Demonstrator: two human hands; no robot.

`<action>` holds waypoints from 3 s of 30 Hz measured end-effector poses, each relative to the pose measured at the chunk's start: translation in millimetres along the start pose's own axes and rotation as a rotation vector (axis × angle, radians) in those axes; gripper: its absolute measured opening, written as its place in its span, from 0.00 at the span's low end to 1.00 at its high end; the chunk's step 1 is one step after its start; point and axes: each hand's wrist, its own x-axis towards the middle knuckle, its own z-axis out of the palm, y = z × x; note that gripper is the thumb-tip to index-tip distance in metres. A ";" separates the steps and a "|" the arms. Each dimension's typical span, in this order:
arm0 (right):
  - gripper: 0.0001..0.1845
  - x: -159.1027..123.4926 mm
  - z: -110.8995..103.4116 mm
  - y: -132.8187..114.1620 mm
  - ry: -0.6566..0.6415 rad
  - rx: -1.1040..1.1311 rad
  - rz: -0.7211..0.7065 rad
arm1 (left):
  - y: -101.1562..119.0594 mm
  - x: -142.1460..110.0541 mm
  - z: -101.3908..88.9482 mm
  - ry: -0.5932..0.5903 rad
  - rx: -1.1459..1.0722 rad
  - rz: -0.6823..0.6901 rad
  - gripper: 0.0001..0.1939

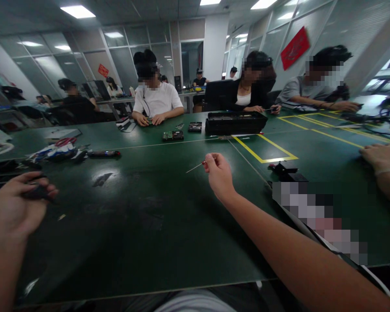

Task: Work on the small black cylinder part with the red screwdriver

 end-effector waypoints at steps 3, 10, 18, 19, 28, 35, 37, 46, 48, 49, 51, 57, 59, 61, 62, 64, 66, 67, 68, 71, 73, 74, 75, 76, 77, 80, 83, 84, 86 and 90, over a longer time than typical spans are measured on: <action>0.14 0.6 -1.4 -0.3 0.006 -0.009 -0.030 | -4.8 -10.6 43.7 -0.126 -0.185 -0.061 0.15; 0.13 1.3 -1.5 -1.0 0.041 -0.028 -0.097 | -24.4 -50.5 160.7 -0.573 -0.255 -0.085 0.14; 0.15 -8.7 -1.7 -18.1 0.068 -0.036 -0.214 | -86.7 -67.9 207.5 -0.797 0.152 0.239 0.25; 0.15 -10.4 -1.5 -19.7 0.062 -0.026 -0.227 | -92.4 -66.3 207.2 -0.833 0.138 0.226 0.24; 0.10 -22.2 2.1 -21.7 -0.058 0.019 -0.285 | -107.1 -57.4 195.4 -0.849 0.132 0.281 0.24; 0.11 -23.4 2.9 -16.3 -0.135 -0.209 -0.297 | -109.5 -57.9 195.2 -0.836 0.179 0.320 0.23; 0.11 -24.4 2.0 -19.3 -0.138 -0.264 -0.308 | -111.1 -56.9 194.7 -0.821 0.177 0.335 0.23; 0.15 -23.6 -1.2 -25.1 -0.064 -0.401 -0.316 | -106.4 -55.3 191.5 -0.726 0.210 0.435 0.21; 0.16 -22.8 -1.1 -23.5 -0.061 -0.410 -0.312 | -104.4 -56.9 191.1 -0.718 0.234 0.430 0.21; 0.17 -22.4 -0.9 -22.7 -0.061 -0.415 -0.308 | -103.5 -57.8 190.9 -0.718 0.243 0.423 0.22; 0.19 -21.8 -0.7 -21.7 -0.048 -0.431 -0.301 | -102.0 -59.5 190.8 -0.722 0.257 0.410 0.22; 0.25 -16.6 -1.4 -20.9 0.063 -0.498 -0.293 | -102.4 -61.7 190.7 -0.740 0.271 0.439 0.22; 0.26 -14.1 -2.1 -20.2 0.086 -0.513 -0.281 | -104.0 -61.3 191.0 -0.740 0.277 0.449 0.23; 0.27 -12.4 -2.6 -19.2 0.092 -0.529 -0.283 | -105.3 -61.0 191.2 -0.736 0.286 0.461 0.23; 0.28 -12.1 -2.8 -18.9 0.092 -0.539 -0.290 | -105.6 -60.9 191.3 -0.734 0.293 0.467 0.22; 0.31 -12.7 -3.0 -19.0 0.090 -0.560 -0.312 | -105.3 -61.2 191.3 -0.725 0.310 0.480 0.22; 0.32 -14.5 -2.9 -19.7 0.077 -0.574 -0.339 | -104.5 -61.8 191.2 -0.715 0.326 0.492 0.22; 0.33 -15.6 -2.8 -20.2 0.064 -0.580 -0.357 | -104.1 -62.0 191.2 -0.710 0.331 0.496 0.22; 0.32 -16.7 -2.7 -20.7 0.048 -0.588 -0.380 | -103.9 -62.1 191.2 -0.706 0.335 0.500 0.22; 0.28 -18.7 -2.7 -21.4 -0.011 -0.635 -0.458 | -105.0 -60.9 191.3 -0.705 0.344 0.505 0.22; 0.24 -18.8 -2.8 -21.5 -0.060 -0.666 -0.485 | -106.6 -59.1 191.4 -0.700 0.340 0.507 0.22; 0.21 -18.6 -2.8 -21.5 -0.094 -0.663 -0.488 | -107.4 -58.0 191.5 -0.694 0.331 0.508 0.22; 0.18 -18.5 -2.8 -21.5 -0.138 -0.644 -0.486 | -108.0 -56.9 191.4 -0.687 0.323 0.510 0.22; 0.15 -18.5 -2.9 -21.7 -0.189 -0.614 -0.483 | -108.5 -55.9 191.4 -0.678 0.317 0.513 0.22; 0.12 -18.6 -2.9 -21.9 -0.243 -0.580 -0.482 | -108.8 -55.0 191.3 -0.671 0.314 0.514 0.22; 0.10 -20.0 -3.4 -23.4 -0.345 -0.525 -0.484 | -108.9 -53.8 190.7 -0.667 0.327 0.512 0.21; 0.12 -21.0 -4.3 -25.0 -0.324 -0.554 -0.468 | -109.0 -54.5 190.4 -0.665 0.352 0.515 0.21; 0.14 -20.9 -4.5 -25.2 -0.298 -0.571 -0.461 | -109.1 -54.9 190.4 -0.660 0.362 0.520 0.22; 0.23 -20.0 -4.5 -25.1 -0.231 -0.615 -0.451 | -109.4 -55.6 190.8 -0.647 0.383 0.536 0.22; 0.28 -18.7 -1.8 -24.3 -0.157 -0.693 -0.444 | -108.9 -55.9 191.7 -0.635 0.421 0.551 0.21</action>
